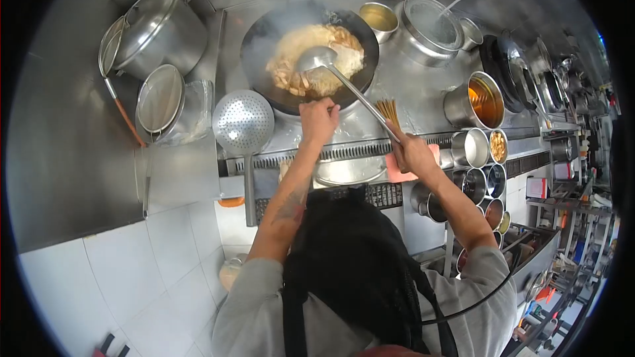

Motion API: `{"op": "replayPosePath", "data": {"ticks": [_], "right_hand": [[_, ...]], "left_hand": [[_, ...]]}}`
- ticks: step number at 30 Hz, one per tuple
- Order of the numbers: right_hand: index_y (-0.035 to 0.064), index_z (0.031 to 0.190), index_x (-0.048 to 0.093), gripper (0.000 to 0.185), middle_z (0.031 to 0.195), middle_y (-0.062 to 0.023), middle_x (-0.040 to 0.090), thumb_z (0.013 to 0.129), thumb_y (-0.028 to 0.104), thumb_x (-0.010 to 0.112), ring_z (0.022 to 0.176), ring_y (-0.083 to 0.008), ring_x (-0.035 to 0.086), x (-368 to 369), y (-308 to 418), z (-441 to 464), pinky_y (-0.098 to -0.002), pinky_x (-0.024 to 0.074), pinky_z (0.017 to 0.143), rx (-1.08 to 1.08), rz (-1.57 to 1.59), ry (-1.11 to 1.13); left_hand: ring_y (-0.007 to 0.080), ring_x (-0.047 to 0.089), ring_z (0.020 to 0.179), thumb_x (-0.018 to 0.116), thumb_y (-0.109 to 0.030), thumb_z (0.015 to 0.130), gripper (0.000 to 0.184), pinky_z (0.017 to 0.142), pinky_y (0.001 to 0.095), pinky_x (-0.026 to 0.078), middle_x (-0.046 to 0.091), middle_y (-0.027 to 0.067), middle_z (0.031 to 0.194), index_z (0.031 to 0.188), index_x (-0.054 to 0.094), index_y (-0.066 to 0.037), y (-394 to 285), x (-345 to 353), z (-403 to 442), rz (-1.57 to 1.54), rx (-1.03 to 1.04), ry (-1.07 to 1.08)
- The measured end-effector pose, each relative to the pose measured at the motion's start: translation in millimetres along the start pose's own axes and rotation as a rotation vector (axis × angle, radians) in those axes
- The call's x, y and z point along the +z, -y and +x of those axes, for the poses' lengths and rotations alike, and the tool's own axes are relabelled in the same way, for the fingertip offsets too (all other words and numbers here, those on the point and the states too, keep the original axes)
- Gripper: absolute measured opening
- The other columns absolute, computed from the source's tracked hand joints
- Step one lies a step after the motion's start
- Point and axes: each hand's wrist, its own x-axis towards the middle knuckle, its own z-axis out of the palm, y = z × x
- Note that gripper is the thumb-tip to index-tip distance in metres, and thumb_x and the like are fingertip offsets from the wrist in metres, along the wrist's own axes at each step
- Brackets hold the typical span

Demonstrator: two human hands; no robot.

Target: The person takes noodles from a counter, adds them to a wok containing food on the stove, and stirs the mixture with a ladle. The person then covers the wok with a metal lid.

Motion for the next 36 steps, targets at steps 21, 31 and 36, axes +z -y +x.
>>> {"op": "replayPosePath", "data": {"ticks": [21,31,36], "right_hand": [[0.0097,0.151,0.044,0.056,0.064,0.0044,0.044,0.098,0.005,0.061,0.048,-0.0036,0.039,-82.0,-36.9,-54.6,-0.0227,0.0321,0.042,0.410,0.854,0.143],[0.0092,0.128,0.052,0.033,0.065,0.0010,0.044,0.104,0.032,0.052,0.044,-0.0067,0.037,-106.6,-78.2,-40.1,-0.0210,0.0293,0.037,0.537,1.505,0.015],[-0.0099,0.118,0.047,0.035,0.072,-0.0001,0.046,0.107,0.024,0.043,0.049,-0.0062,0.042,-151.7,-172.3,67.8,-0.0176,0.0372,0.040,0.408,2.332,0.097]], "left_hand": [[0.0347,0.054,0.129,0.038,-0.045,0.104,0.056,0.105,0.0512,0.045,0.053,0.0219,0.141,0.135,0.051,-0.001,-14.8,274.1,-250.7,-0.048,-0.044,1.038],[0.0344,0.066,0.103,0.050,-0.018,0.094,0.032,0.090,0.0470,0.054,0.067,0.0181,0.115,0.115,0.064,0.001,22.4,319.5,-261.6,0.076,-0.011,0.492],[0.0348,0.066,0.103,0.051,-0.018,0.093,0.031,0.090,0.0478,0.054,0.067,0.0185,0.115,0.115,0.065,0.000,28.9,317.7,-262.1,0.095,0.061,0.555]]}}
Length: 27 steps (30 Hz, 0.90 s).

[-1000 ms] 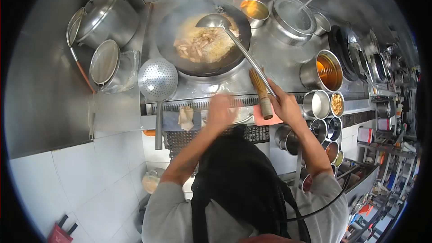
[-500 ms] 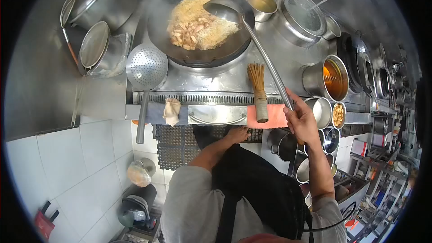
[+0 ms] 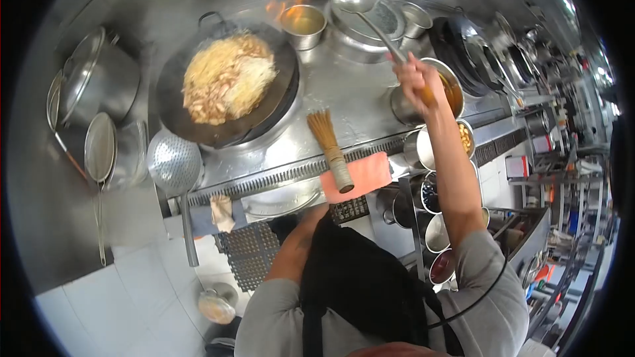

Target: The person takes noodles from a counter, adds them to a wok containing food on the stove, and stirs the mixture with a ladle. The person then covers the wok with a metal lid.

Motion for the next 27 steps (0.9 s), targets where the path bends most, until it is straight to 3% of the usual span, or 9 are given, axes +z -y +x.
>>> {"op": "replayPosePath", "data": {"ticks": [1,3,5,8,9,11,14,22,27], "right_hand": [[-0.0119,0.120,0.044,0.036,0.074,-0.0011,0.047,0.107,0.022,0.042,0.050,-0.0074,0.044,-5.9,25.2,20.4,-0.0175,0.0394,0.042,0.042,0.173,0.025],[-0.0122,0.121,0.039,0.035,0.073,-0.0020,0.046,0.107,0.019,0.039,0.051,-0.0109,0.044,-8.2,62.6,54.0,-0.0208,0.0444,0.044,-0.074,0.218,-0.099],[-0.0110,0.142,0.021,0.046,0.076,-0.0057,0.046,0.107,0.015,0.037,0.054,-0.0139,0.048,-12.7,97.9,78.8,-0.0245,0.0468,0.046,-0.119,0.194,-0.118],[-0.0115,0.142,0.019,0.044,0.076,-0.0061,0.046,0.106,0.009,0.033,0.054,-0.0140,0.048,0.6,135.1,94.7,-0.0252,0.0491,0.047,-0.156,0.207,-0.196],[-0.0115,0.142,0.019,0.044,0.076,-0.0061,0.046,0.106,0.009,0.033,0.054,-0.0140,0.048,4.4,137.9,94.1,-0.0252,0.0491,0.047,-0.160,0.208,-0.198],[-0.0084,0.095,0.035,0.010,0.070,-0.0083,0.042,0.094,-0.002,0.027,0.055,-0.0146,0.047,13.0,142.6,93.6,-0.0232,0.0481,0.046,-0.174,0.202,-0.210],[-0.0066,0.089,0.036,0.009,0.074,-0.0094,0.043,0.093,-0.004,0.029,0.057,-0.0149,0.048,23.7,141.1,86.7,-0.0234,0.0489,0.046,-0.164,0.245,-0.207],[-0.0072,0.093,0.034,0.007,0.076,-0.0094,0.044,0.095,-0.002,0.029,0.056,-0.0141,0.049,29.4,153.4,91.1,-0.0232,0.0493,0.046,-0.119,0.208,-0.244],[-0.0098,0.110,0.038,0.016,0.072,-0.0045,0.046,0.101,0.003,0.035,0.054,-0.0109,0.048,37.9,144.7,82.8,-0.0210,0.0480,0.045,-0.102,0.054,-0.290]], "left_hand": [[0.0349,0.065,0.103,0.051,-0.018,0.093,0.031,0.090,0.0480,0.054,0.067,0.0185,0.115,0.115,0.065,0.000,2.9,1.5,-1.8,0.005,0.002,0.005],[0.0351,0.065,0.103,0.051,-0.018,0.093,0.031,0.090,0.0483,0.053,0.067,0.0187,0.115,0.114,0.065,0.000,4.5,1.9,-1.6,0.016,0.007,0.016],[0.0352,0.065,0.103,0.051,-0.018,0.093,0.031,0.090,0.0487,0.053,0.067,0.0188,0.115,0.114,0.065,0.000,6.7,2.2,-1.2,0.019,0.016,0.027],[0.0355,0.065,0.103,0.052,-0.017,0.092,0.031,0.090,0.0492,0.053,0.067,0.0190,0.115,0.114,0.065,0.000,8.8,2.0,1.2,0.030,0.025,0.035],[0.0355,0.065,0.104,0.052,-0.017,0.092,0.030,0.090,0.0493,0.053,0.067,0.0191,0.114,0.113,0.065,0.000,9.6,1.8,0.5,0.032,0.025,0.038],[0.0357,0.065,0.104,0.052,-0.017,0.092,0.030,0.091,0.0497,0.053,0.067,0.0192,0.114,0.113,0.066,0.000,8.0,2.7,3.7,0.030,0.031,0.041],[0.0359,0.065,0.104,0.052,-0.017,0.092,0.030,0.091,0.0502,0.053,0.067,0.0194,0.114,0.113,0.066,0.000,9.7,0.9,4.8,0.033,0.032,0.045],[0.0365,0.065,0.104,0.053,-0.017,0.091,0.029,0.091,0.0515,0.052,0.067,0.0199,0.114,0.112,0.067,-0.001,7.4,-4.6,3.2,0.043,0.034,0.055],[0.0369,0.065,0.104,0.054,-0.016,0.090,0.029,0.092,0.0524,0.051,0.067,0.0202,0.114,0.111,0.067,-0.001,6.4,-4.4,2.8,0.045,0.040,0.056]]}}
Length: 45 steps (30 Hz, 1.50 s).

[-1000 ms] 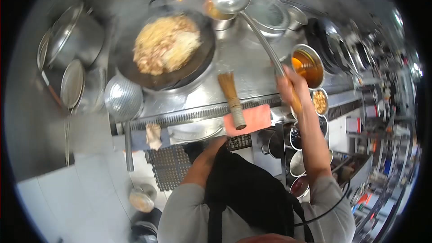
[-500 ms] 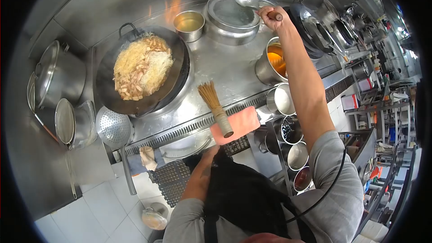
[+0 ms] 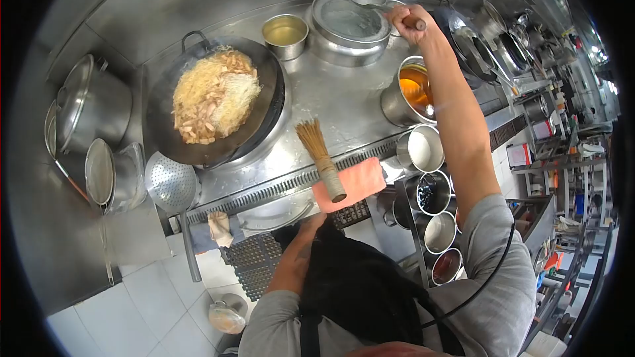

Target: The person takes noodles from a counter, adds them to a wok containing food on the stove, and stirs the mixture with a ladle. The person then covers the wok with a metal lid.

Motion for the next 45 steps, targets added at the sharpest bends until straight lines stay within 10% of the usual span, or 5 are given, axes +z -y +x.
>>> {"op": "replayPosePath", "data": {"ticks": [13,24,31,38,45], "right_hand": [[-0.0054,0.134,0.042,0.036,0.074,0.0005,0.046,0.107,0.018,0.040,0.050,-0.0055,0.046,-22.4,-137.8,-81.7,-0.0177,0.0412,0.038,0.444,-0.262,0.241],[0.0020,0.146,0.041,0.055,0.072,-0.0224,0.064,0.097,0.020,0.058,0.058,-0.0329,0.065,-48.0,-260.5,-119.5,-0.0429,0.0500,0.059,-0.563,-2.207,0.111],[0.0073,0.147,0.043,0.054,0.061,-0.0174,0.059,0.096,0.016,0.059,0.057,-0.0330,0.063,-60.1,-281.9,-138.0,-0.0435,0.0480,0.061,-0.444,-2.032,-0.065],[0.0057,0.144,0.048,0.052,0.086,-0.0200,0.070,0.095,0.018,0.060,0.076,-0.0347,0.070,-55.7,-262.4,-103.9,-0.0418,0.0533,0.074,-0.492,-1.867,-0.021],[-0.0029,0.127,0.058,0.041,0.107,-0.0317,0.067,0.090,0.015,0.060,0.105,-0.0466,0.064,-4.1,-350.7,0.4,-0.0511,0.0511,0.094,-0.728,-1.966,0.068]], "left_hand": [[0.0379,0.064,0.105,0.055,-0.015,0.089,0.027,0.092,0.0545,0.050,0.067,0.0211,0.114,0.109,0.068,-0.002,-9.4,2.3,11.0,-0.018,-0.004,-0.060],[0.0389,0.064,0.104,0.055,-0.017,0.089,0.027,0.093,0.0552,0.049,0.067,0.0218,0.112,0.107,0.069,-0.002,-14.4,5.0,3.1,-0.058,-0.023,-0.101],[0.0396,0.064,0.103,0.055,-0.020,0.090,0.027,0.094,0.0547,0.048,0.068,0.0222,0.109,0.105,0.068,-0.001,-3.9,6.5,8.4,-0.170,-0.053,-0.133],[0.0347,0.067,0.084,0.062,-0.023,0.091,0.020,0.081,0.0455,0.053,0.069,0.0147,0.091,0.089,0.070,-0.005,-78.1,-166.4,-69.5,-0.458,0.048,0.088],[0.0309,0.058,0.097,0.074,-0.020,0.084,0.026,0.091,0.0473,0.040,0.065,0.0113,0.101,0.104,0.069,-0.006,-42.8,-405.9,0.8,0.337,0.053,-0.925]]}}
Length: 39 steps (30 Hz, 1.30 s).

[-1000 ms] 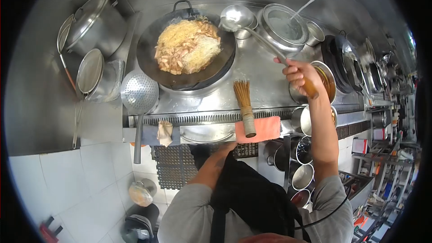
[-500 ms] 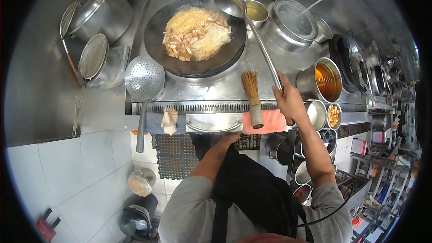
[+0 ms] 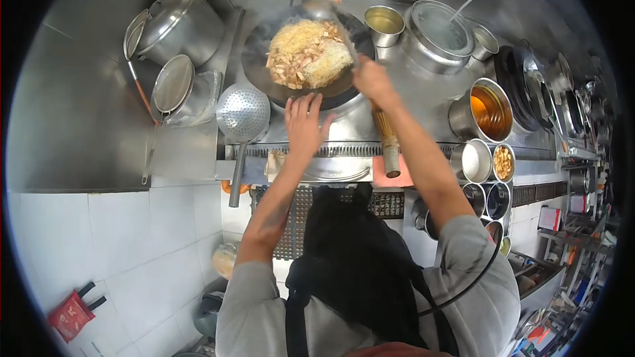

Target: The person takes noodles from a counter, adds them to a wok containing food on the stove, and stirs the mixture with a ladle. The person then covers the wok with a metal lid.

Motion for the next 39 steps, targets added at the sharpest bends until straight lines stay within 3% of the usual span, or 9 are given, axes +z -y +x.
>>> {"op": "replayPosePath", "data": {"ticks": [4,8,12,18,20,24,26,27,39], "right_hand": [[-0.0005,0.123,0.059,0.038,0.092,-0.0307,0.069,0.086,0.010,0.057,0.091,-0.0465,0.068,45.2,22.5,-10.7,-0.0529,0.0548,0.084,-0.113,-0.143,0.110],[0.0090,0.135,0.058,0.045,0.095,-0.0314,0.067,0.090,0.015,0.063,0.094,-0.0479,0.065,0.0,21.0,-39.0,-0.0553,0.0518,0.087,-0.209,-0.303,0.197],[0.0090,0.140,0.054,0.051,0.100,-0.0305,0.068,0.090,0.014,0.063,0.095,-0.0470,0.066,2.5,19.4,-24.3,-0.0545,0.0524,0.086,-0.069,-0.234,-0.032],[0.0078,0.141,0.055,0.054,0.109,-0.0304,0.067,0.088,0.017,0.066,0.105,-0.0459,0.065,21.2,7.9,-56.3,-0.0485,0.0512,0.095,-0.028,-0.068,-0.033],[0.0078,0.138,0.058,0.051,0.110,-0.0304,0.067,0.088,0.018,0.066,0.104,-0.0450,0.065,6.3,28.4,-60.4,-0.0484,0.0518,0.093,0.188,0.071,0.010],[0.0091,0.135,0.061,0.050,0.110,-0.0277,0.068,0.088,0.021,0.069,0.104,-0.0444,0.066,35.8,1.6,-44.5,-0.0467,0.0528,0.092,0.080,-0.126,-0.179],[0.0103,0.136,0.060,0.048,0.104,-0.0296,0.068,0.089,0.019,0.064,0.096,-0.0455,0.067,12.2,18.3,-40.7,-0.0497,0.0538,0.088,0.074,-0.065,0.069],[0.0106,0.136,0.060,0.047,0.100,-0.0276,0.070,0.089,0.017,0.063,0.090,-0.0452,0.068,21.8,1.0,-41.6,-0.0509,0.0543,0.084,-0.223,-0.164,-0.056],[0.0108,0.134,0.062,0.044,0.095,-0.0290,0.069,0.090,0.014,0.063,0.086,-0.0465,0.067,-24.3,28.8,-179.0,-0.0503,0.0535,0.081,-0.040,-0.136,0.028]], "left_hand": [[0.0282,0.061,0.092,0.072,-0.018,0.084,0.015,0.086,0.0439,0.040,0.067,0.0084,0.089,0.096,0.074,-0.009,34.4,47.2,3.0,-0.084,-0.185,0.211],[0.0279,0.065,0.083,0.073,-0.017,0.082,0.007,0.082,0.0430,0.039,0.070,0.0091,0.080,0.085,0.075,-0.011,50.9,60.4,2.2,-0.135,-0.213,0.159],[0.0287,0.067,0.081,0.073,-0.019,0.082,0.008,0.083,0.0424,0.038,0.071,0.0106,0.079,0.081,0.076,-0.011,49.4,49.9,7.4,-0.181,-0.197,0.196],[0.0293,0.068,0.080,0.072,-0.018,0.083,0.008,0.082,0.0427,0.039,0.072,0.0103,0.078,0.082,0.076,-0.011,55.0,52.6,0.5,-0.217,-0.182,0.178],[0.0301,0.068,0.080,0.072,-0.019,0.083,0.008,0.082,0.0431,0.040,0.072,0.0108,0.078,0.083,0.077,-0.012,59.0,57.5,3.6,-0.246,-0.191,0.187],[0.0313,0.069,0.084,0.071,-0.021,0.086,0.013,0.084,0.0435,0.041,0.074,0.0130,0.086,0.091,0.078,-0.011,58.4,44.6,10.2,-0.255,-0.214,0.347],[0.0299,0.068,0.080,0.070,-0.021,0.085,0.011,0.081,0.0454,0.041,0.072,0.0121,0.082,0.086,0.077,-0.012,65.0,51.5,4.0,-0.266,-0.174,0.285],[0.0314,0.069,0.081,0.069,-0.021,0.087,0.013,0.083,0.0447,0.042,0.073,0.0125,0.083,0.090,0.078,-0.011,66.5,48.1,2.0,-0.269,-0.154,0.295],[0.0313,0.068,0.073,0.070,-0.021,0.088,0.016,0.086,0.0420,0.043,0.072,0.0133,0.077,0.096,0.078,-0.009,65.5,45.3,1.8,-0.333,-0.153,0.279]]}}
